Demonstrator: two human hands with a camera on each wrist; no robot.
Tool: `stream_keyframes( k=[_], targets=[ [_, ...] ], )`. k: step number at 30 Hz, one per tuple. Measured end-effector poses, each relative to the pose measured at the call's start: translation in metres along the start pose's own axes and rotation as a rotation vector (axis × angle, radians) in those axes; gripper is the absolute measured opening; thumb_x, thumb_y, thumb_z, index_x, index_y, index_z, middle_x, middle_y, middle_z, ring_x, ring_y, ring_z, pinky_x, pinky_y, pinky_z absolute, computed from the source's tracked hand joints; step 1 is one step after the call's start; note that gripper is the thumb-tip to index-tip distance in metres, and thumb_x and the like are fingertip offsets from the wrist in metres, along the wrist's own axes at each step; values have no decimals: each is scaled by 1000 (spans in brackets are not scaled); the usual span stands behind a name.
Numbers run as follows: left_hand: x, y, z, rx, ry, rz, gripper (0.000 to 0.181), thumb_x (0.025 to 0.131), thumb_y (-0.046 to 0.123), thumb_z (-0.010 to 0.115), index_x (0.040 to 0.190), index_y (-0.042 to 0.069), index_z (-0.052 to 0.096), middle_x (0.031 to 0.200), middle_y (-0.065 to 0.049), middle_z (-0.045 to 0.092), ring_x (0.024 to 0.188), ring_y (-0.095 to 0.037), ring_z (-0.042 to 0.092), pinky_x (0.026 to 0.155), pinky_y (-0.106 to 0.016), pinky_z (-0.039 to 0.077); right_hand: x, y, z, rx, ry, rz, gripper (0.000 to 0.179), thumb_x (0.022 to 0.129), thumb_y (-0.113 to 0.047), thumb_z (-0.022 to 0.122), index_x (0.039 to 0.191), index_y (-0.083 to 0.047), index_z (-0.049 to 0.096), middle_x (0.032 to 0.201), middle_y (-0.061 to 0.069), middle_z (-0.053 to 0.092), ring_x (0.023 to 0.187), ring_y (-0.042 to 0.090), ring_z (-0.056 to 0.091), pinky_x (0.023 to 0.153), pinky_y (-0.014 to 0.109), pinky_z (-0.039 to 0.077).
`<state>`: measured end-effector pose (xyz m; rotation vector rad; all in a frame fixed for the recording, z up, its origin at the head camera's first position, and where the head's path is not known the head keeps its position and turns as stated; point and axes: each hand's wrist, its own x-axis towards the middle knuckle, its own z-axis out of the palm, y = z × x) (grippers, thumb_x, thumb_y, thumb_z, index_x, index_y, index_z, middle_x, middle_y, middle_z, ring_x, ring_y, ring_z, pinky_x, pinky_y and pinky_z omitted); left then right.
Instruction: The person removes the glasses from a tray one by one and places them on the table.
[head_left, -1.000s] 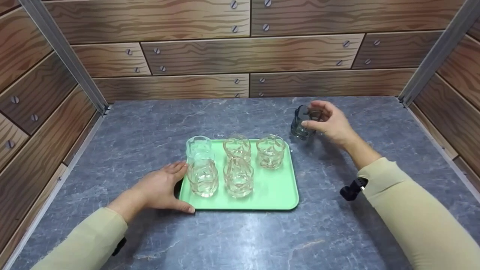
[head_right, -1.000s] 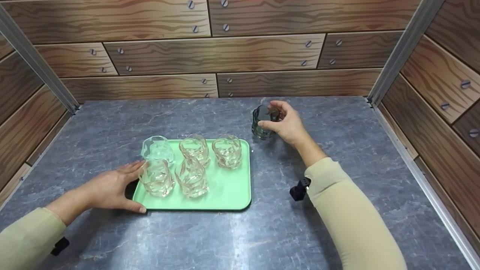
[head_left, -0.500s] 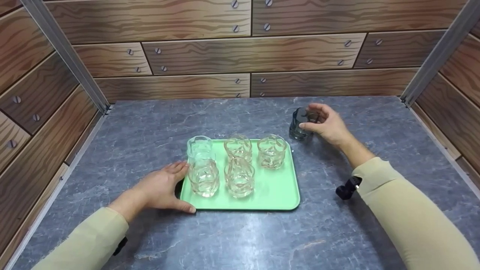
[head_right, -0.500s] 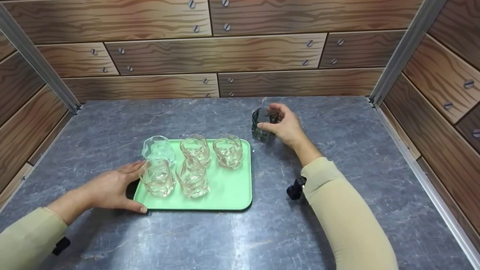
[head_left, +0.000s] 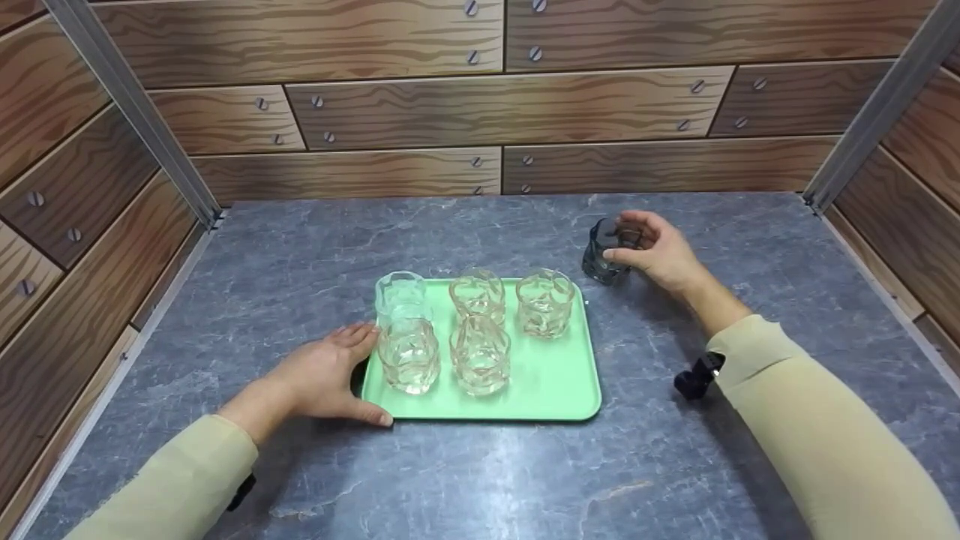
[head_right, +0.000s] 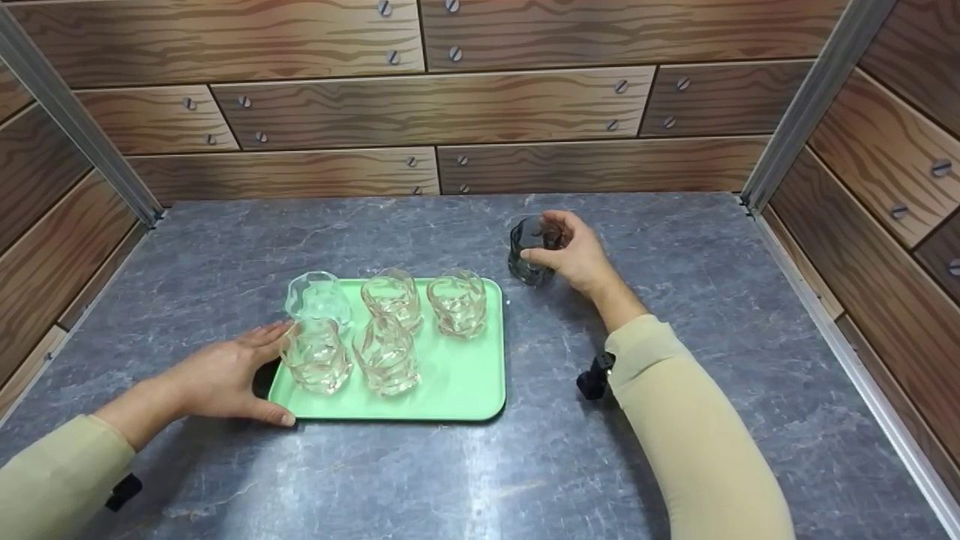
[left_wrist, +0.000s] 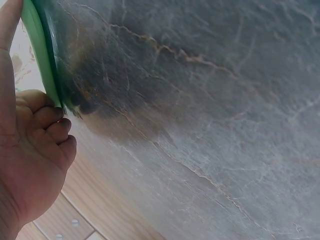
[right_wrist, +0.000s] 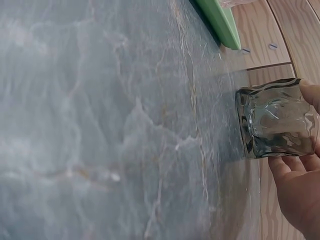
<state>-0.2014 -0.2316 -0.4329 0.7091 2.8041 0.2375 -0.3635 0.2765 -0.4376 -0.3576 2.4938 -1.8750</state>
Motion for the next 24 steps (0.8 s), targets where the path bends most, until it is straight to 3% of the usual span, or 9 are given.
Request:
stream_keyframes(
  k=[3, 13, 20, 24],
  targets=[
    [0, 0, 0, 2, 4, 7, 139, 72, 89, 73, 163, -6, 31, 169, -28, 28, 154, -49, 29, 123, -61, 31, 0, 0, -1, 17, -10, 1, 79, 91, 5, 79, 157, 10, 35, 155, 32, 47, 140, 38, 52, 113, 27, 47],
    [1, 1, 0, -6, 0, 3, 139, 71, 87, 75, 164, -5, 29, 170, -27, 27, 155, -47, 28, 125, -58, 29, 1, -2, -6, 18, -60, 5, 74, 92, 7, 75, 157, 10, 38, 158, 33, 43, 139, 37, 52, 104, 17, 50],
    [1, 1, 0, -3, -4, -3, 139, 71, 88, 74, 164, -4, 29, 170, -26, 27, 156, -47, 28, 125, -58, 29, 0, -3, -9, -14, -84, 40, 88, 94, 1, 78, 165, 3, 27, 164, 27, 38, 149, 39, 42, 123, 37, 37],
    [1, 1, 0, -3, -5, -5, 139, 71, 88, 74, 164, -5, 29, 170, -26, 27, 155, -47, 28, 124, -59, 30, -2, -6, -12, -24, -82, 53, 94, 94, -2, 79, 168, -2, 22, 168, 24, 34, 153, 38, 37, 125, 43, 33]
  ],
)
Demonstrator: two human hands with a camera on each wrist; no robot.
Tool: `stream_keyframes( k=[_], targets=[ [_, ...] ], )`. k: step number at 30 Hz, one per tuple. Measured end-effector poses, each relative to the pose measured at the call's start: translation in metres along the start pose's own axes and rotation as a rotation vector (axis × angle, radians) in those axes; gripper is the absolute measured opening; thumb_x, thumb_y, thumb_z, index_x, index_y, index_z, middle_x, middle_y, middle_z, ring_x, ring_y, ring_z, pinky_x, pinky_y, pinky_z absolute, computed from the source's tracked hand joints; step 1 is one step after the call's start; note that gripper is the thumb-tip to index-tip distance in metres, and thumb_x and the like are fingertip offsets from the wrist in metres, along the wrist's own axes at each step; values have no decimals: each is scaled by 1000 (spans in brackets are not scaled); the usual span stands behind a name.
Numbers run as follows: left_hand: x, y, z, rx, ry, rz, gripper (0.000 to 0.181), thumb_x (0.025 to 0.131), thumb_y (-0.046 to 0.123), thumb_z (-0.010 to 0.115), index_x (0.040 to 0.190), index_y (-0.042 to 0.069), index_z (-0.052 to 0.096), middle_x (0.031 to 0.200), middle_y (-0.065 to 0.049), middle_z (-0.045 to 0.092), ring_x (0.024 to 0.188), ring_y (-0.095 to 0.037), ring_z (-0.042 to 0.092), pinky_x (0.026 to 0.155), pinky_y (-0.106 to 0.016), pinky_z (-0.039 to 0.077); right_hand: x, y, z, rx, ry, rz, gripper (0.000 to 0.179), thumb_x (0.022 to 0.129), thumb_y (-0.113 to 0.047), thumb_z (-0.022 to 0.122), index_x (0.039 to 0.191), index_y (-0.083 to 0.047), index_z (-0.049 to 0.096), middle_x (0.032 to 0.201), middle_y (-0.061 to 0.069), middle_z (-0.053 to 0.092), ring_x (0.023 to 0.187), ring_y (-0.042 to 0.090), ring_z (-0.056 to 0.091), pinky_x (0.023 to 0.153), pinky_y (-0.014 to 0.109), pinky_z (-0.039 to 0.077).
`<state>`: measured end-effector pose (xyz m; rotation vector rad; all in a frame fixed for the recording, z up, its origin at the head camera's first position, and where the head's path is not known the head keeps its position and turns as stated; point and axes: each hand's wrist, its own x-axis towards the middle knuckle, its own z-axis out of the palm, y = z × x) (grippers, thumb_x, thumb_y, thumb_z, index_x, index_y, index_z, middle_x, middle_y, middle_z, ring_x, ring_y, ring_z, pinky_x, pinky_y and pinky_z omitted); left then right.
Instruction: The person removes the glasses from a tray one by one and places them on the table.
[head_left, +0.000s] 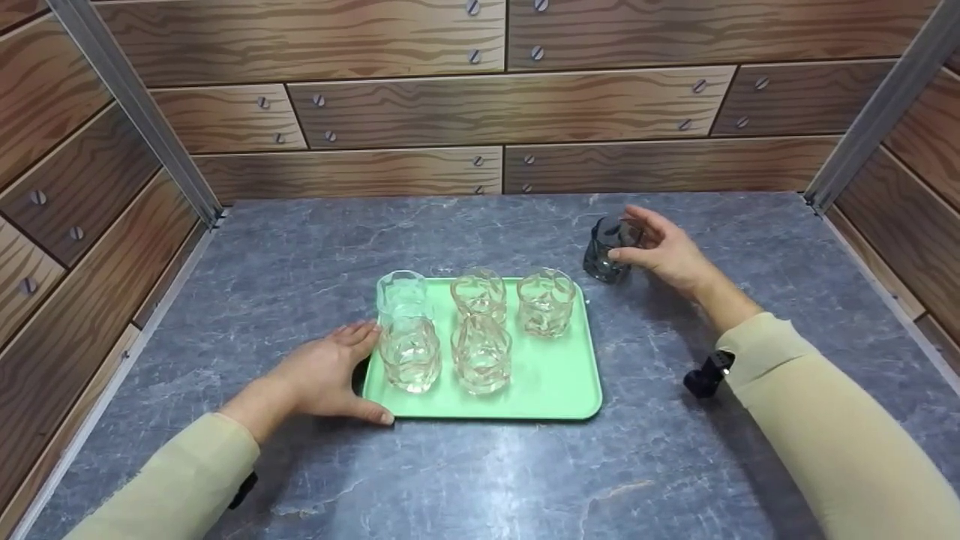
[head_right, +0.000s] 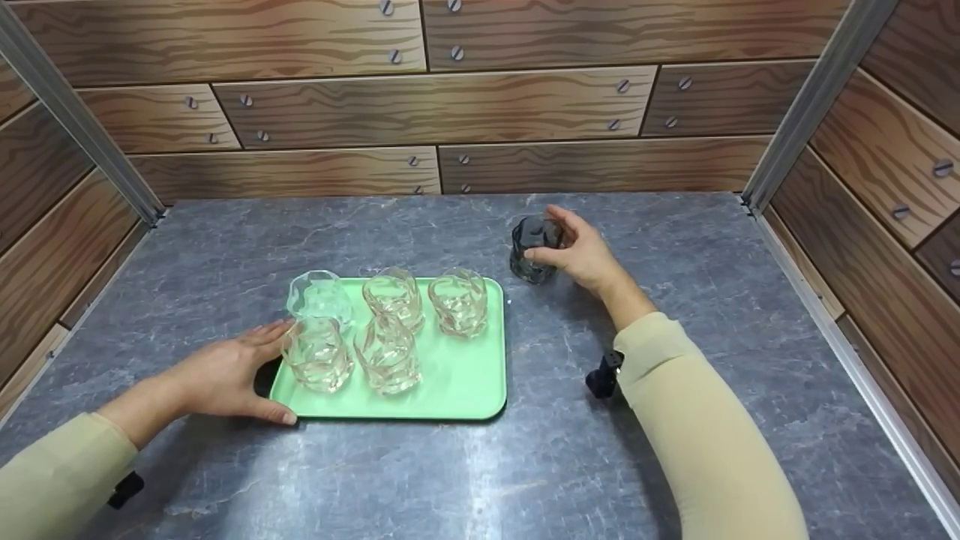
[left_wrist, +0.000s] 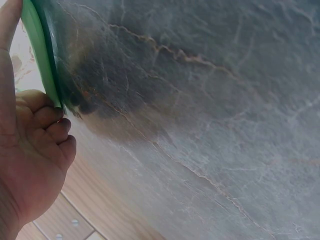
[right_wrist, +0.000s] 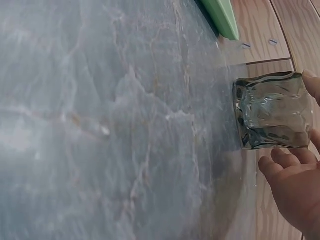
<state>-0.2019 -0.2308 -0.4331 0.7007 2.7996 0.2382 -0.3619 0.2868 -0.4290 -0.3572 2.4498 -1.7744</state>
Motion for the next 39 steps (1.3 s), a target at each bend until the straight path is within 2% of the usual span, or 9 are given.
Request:
stream_keyframes(
  k=[7, 18, 25, 30, 34, 39],
  targets=[
    [0, -1, 0, -1, 3, 12, 139, 72, 88, 73, 164, -6, 29, 169, -27, 28, 156, -46, 28, 125, -59, 30, -9, -17, -7, 23, 30, -28, 95, 94, -3, 80, 169, -3, 21, 172, 23, 26, 159, 40, 22, 129, 47, 23],
    [-1, 1, -1, 9, -5, 8, 139, 71, 89, 73, 164, -5, 30, 170, -27, 27, 156, -46, 27, 125, -59, 29, -21, -49, -1, 53, 79, -135, 88, 93, 2, 80, 166, -2, 30, 171, 19, 32, 159, 35, 26, 129, 50, 24],
    [-1, 0, 0, 21, -4, 5, 140, 70, 91, 72, 164, -5, 31, 170, -26, 27, 156, -46, 27, 125, -59, 29, -29, -64, 16, 81, 74, -193, 86, 90, 6, 81, 163, 0, 36, 167, 19, 39, 155, 36, 36, 126, 41, 31],
    [0, -1, 1, 21, -3, 4, 140, 70, 92, 71, 164, -5, 31, 170, -26, 27, 156, -46, 27, 124, -61, 30, -36, -70, 33, 92, 41, -215, 84, 90, 8, 80, 162, 1, 38, 164, 18, 44, 152, 35, 41, 126, 45, 33],
    [-1, 1, -1, 9, 5, 10, 139, 71, 90, 73, 163, -6, 31, 169, -28, 28, 155, -48, 28, 123, -61, 31, -40, -69, 46, 114, 15, -222, 84, 88, 10, 81, 161, 1, 39, 163, 17, 45, 151, 34, 43, 126, 44, 33],
    [-1, 1, -1, -2, 18, 17, 138, 72, 87, 75, 162, -8, 32, 167, -30, 30, 154, -49, 31, 123, -61, 31, -47, -66, 60, 130, -18, -233, 83, 88, 12, 80, 160, 6, 38, 162, 23, 45, 151, 39, 42, 125, 45, 34]
  ],
)
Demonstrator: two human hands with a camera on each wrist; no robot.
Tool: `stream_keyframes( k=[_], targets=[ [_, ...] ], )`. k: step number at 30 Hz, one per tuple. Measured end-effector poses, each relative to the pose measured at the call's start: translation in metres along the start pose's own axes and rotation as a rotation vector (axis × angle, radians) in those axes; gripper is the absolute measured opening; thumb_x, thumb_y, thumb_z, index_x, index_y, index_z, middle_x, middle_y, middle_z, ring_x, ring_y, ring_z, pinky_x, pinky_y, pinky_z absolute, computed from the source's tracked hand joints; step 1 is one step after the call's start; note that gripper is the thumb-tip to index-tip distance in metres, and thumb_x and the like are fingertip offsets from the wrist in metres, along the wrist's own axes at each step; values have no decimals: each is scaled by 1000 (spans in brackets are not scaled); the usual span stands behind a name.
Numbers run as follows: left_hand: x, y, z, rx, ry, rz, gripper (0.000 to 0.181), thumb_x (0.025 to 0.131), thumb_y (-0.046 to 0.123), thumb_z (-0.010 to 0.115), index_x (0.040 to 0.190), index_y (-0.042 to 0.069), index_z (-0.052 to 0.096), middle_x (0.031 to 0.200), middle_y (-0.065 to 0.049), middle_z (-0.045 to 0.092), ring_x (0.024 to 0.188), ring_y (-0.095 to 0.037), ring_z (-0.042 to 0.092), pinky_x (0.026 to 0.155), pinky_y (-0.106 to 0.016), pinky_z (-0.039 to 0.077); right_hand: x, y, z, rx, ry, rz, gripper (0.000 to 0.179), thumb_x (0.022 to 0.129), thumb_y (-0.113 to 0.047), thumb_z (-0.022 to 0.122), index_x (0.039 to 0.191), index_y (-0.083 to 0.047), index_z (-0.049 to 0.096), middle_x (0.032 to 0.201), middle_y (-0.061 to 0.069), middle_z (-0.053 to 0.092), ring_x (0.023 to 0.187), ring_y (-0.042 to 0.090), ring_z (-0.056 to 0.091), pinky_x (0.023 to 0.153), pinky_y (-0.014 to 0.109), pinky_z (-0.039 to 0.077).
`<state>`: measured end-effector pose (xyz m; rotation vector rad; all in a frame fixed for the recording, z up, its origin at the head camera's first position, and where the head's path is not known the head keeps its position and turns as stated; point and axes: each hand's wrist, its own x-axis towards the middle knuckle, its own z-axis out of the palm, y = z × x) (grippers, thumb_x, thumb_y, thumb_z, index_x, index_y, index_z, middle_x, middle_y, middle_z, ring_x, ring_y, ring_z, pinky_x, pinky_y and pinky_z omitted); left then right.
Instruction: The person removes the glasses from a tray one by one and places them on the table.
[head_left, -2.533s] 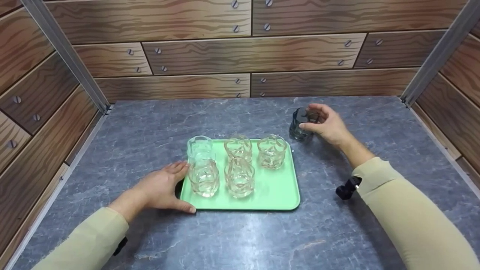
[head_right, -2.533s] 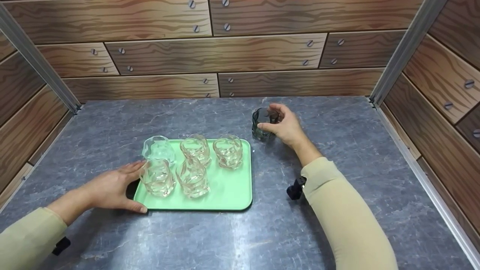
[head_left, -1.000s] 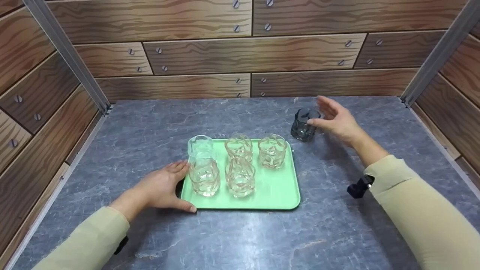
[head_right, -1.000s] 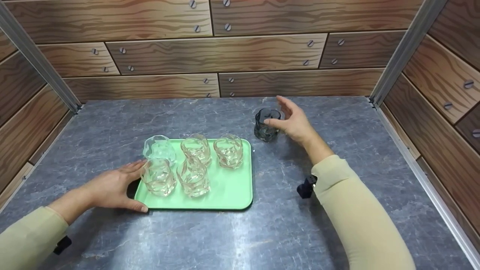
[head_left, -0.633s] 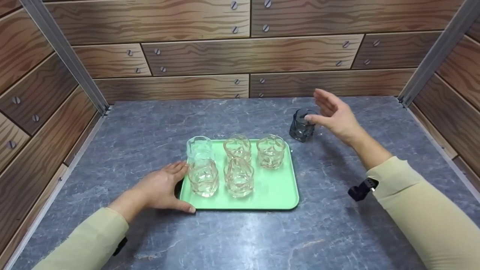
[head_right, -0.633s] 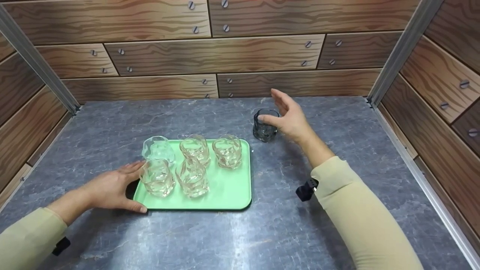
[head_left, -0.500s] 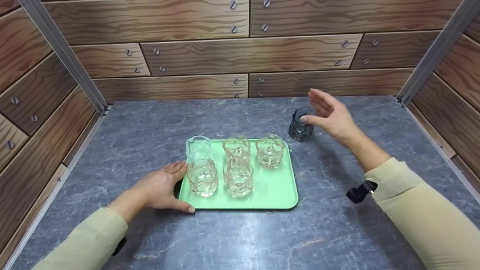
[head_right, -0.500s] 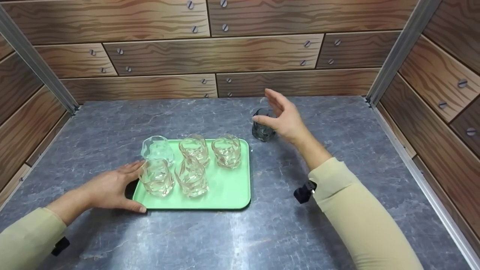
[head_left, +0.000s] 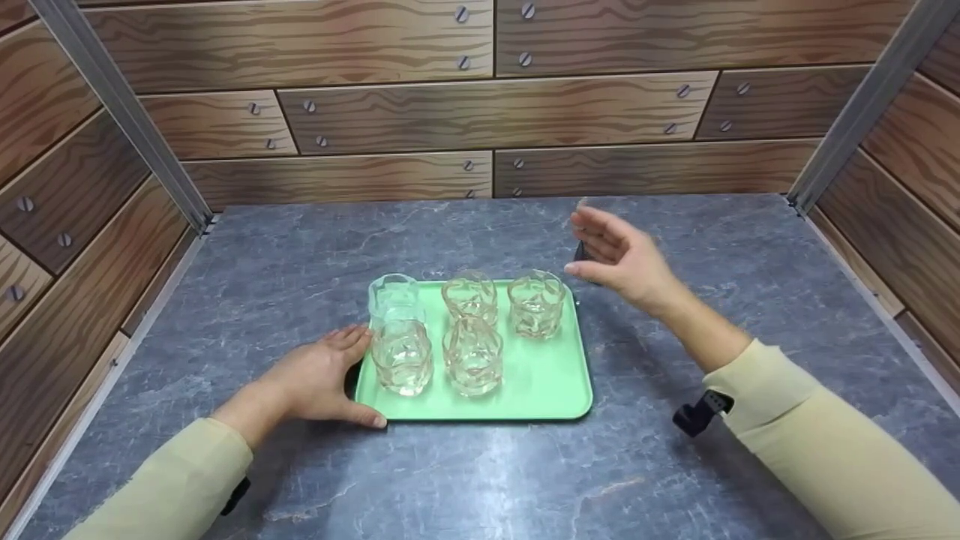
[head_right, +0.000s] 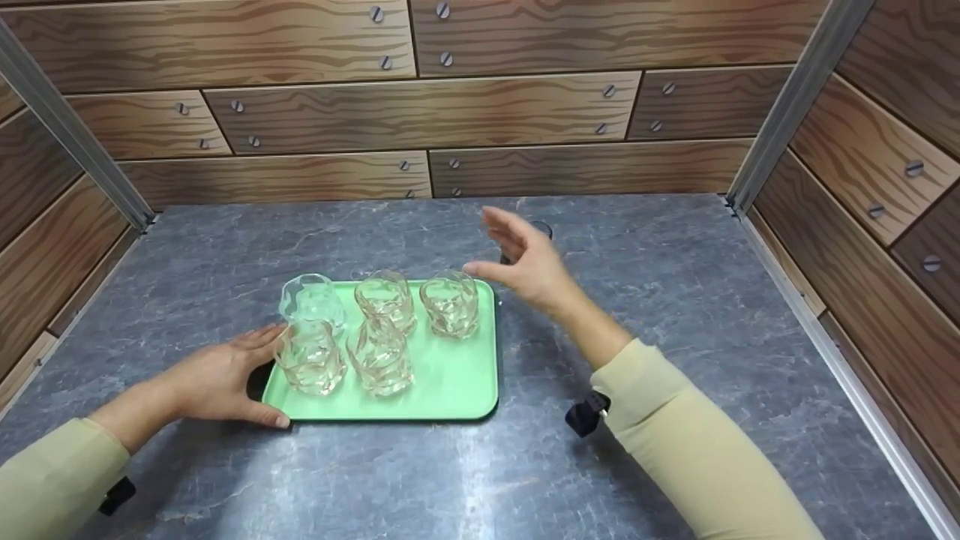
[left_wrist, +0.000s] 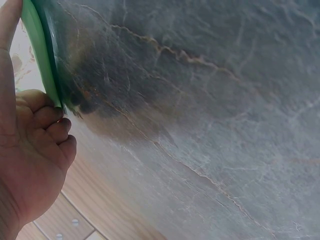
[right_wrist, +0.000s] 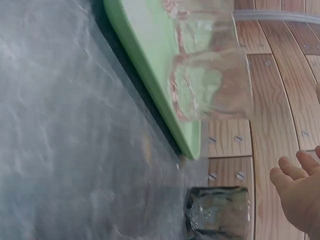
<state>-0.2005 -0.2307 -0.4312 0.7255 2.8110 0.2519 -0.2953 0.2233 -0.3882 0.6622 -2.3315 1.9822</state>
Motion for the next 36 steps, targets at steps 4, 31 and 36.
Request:
stream_keyframes(
  k=[4, 31, 36],
  targets=[
    [0, -1, 0, 3, -2, -2, 138, 72, 87, 75, 162, -8, 31, 167, -30, 30, 153, -49, 31, 124, -60, 30, -4, 6, 9, -9, -35, 4, 83, 89, 10, 79, 160, 6, 37, 163, 25, 42, 151, 40, 40, 126, 45, 32],
    [-1, 0, -1, -2, -3, 0, 137, 72, 87, 75, 163, -7, 32, 168, -29, 30, 154, -49, 30, 123, -61, 32, -18, 48, 44, -50, -146, 133, 89, 89, -3, 86, 163, 3, 35, 164, 23, 42, 153, 39, 37, 122, 52, 37],
    [0, 0, 1, 8, -8, -3, 138, 72, 87, 75, 163, -6, 31, 169, -27, 28, 155, -47, 29, 124, -60, 31, -19, 51, 46, -50, -124, 134, 85, 90, -3, 85, 160, 3, 39, 159, 22, 49, 151, 37, 42, 122, 50, 38]
  ],
)
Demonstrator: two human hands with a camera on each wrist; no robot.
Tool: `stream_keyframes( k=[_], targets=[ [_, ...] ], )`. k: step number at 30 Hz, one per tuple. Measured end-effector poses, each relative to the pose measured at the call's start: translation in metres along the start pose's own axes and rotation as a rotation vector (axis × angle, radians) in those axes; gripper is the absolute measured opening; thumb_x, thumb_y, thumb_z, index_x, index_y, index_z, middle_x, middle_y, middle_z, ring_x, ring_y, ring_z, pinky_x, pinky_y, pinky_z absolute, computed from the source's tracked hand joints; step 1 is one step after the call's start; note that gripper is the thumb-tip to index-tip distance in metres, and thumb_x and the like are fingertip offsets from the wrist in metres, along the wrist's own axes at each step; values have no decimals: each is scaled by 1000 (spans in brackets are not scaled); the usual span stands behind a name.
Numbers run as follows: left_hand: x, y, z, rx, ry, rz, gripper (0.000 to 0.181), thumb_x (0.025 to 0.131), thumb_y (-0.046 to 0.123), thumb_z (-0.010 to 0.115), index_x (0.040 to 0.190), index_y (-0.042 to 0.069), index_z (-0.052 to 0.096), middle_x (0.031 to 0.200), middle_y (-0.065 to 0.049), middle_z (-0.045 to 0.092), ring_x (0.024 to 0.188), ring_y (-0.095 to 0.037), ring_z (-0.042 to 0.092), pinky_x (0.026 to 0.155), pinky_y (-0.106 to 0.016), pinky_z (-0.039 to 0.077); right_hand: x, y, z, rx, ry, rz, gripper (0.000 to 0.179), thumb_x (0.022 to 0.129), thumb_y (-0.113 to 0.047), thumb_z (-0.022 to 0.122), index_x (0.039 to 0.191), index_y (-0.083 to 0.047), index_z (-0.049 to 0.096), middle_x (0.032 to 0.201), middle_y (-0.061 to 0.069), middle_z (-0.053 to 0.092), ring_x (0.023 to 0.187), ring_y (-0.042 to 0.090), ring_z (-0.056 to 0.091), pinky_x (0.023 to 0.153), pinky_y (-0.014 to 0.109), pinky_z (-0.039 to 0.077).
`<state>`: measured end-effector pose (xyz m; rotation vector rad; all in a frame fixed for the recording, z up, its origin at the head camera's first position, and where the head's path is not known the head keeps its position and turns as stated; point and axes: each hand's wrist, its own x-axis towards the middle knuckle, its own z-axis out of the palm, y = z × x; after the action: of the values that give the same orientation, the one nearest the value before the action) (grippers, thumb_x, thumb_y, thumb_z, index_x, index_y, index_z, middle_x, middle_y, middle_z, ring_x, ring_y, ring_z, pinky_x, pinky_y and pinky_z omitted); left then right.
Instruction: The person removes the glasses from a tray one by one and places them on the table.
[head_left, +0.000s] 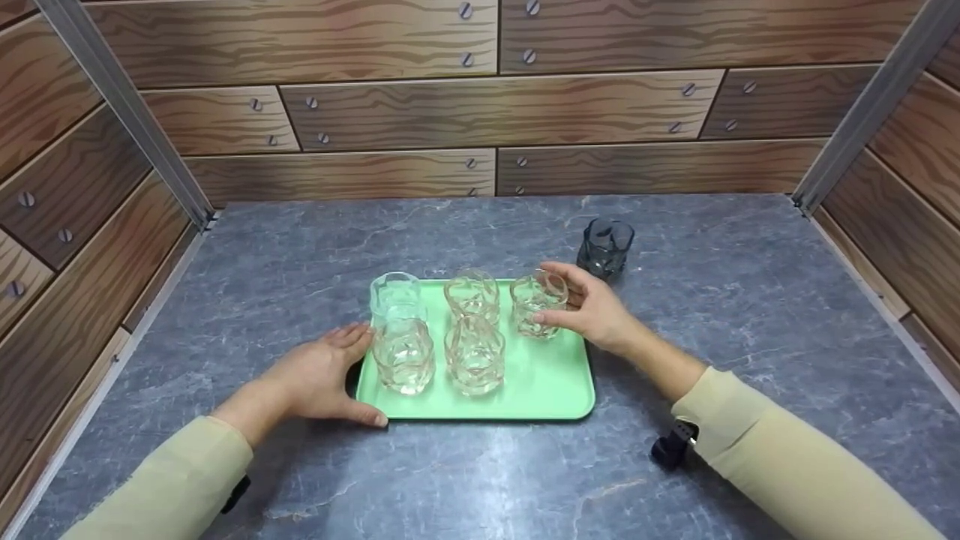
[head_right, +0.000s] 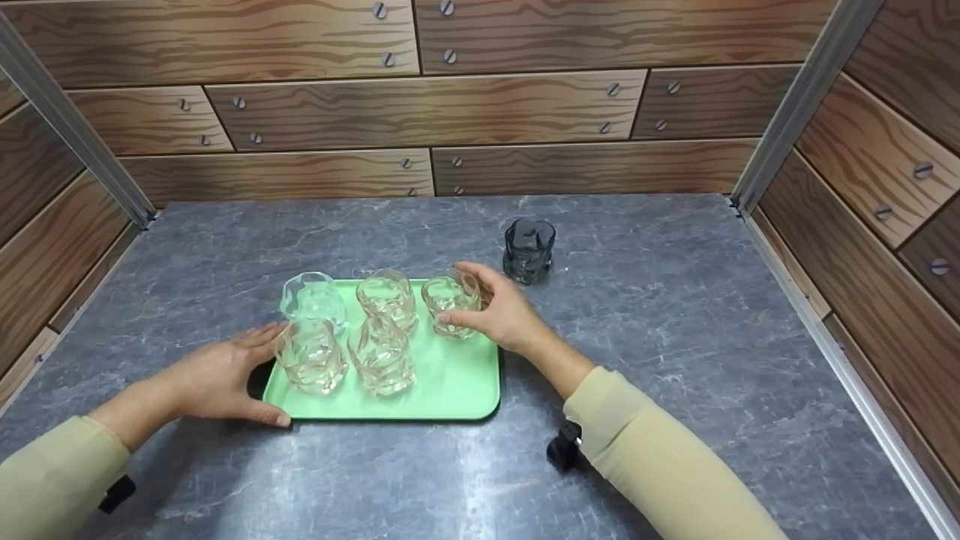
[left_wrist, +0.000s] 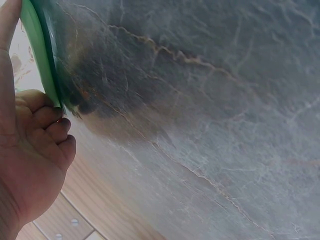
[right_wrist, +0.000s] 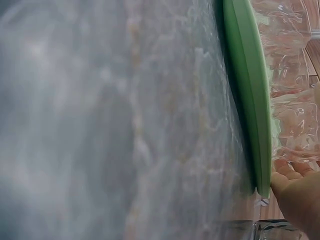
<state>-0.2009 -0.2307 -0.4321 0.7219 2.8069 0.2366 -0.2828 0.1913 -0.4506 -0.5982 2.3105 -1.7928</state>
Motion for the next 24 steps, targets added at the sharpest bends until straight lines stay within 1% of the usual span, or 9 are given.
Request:
stream_keyframes(
  k=[6, 14, 24],
  targets=[
    [0, -1, 1, -8, -7, -11, 139, 71, 89, 74, 164, -5, 31, 170, -26, 27, 156, -46, 28, 124, -60, 31, 0, 3, 2, 14, 12, 0, 82, 90, -3, 85, 159, 1, 42, 156, 20, 52, 148, 35, 46, 121, 51, 40],
    [0, -1, 2, -12, -12, -19, 140, 70, 90, 73, 165, -4, 30, 170, -25, 27, 156, -45, 28, 124, -59, 31, 0, 6, 4, 18, 23, 1, 83, 88, -3, 86, 159, -2, 43, 156, 19, 53, 143, 35, 52, 118, 47, 45],
    [0, -2, 3, -7, -1, -8, 140, 71, 91, 72, 164, -4, 29, 170, -25, 28, 156, -45, 29, 124, -59, 32, 1, 8, 5, -11, 38, -9, 81, 88, -5, 88, 158, -4, 46, 155, 18, 54, 144, 33, 51, 114, 44, 49]
  ],
)
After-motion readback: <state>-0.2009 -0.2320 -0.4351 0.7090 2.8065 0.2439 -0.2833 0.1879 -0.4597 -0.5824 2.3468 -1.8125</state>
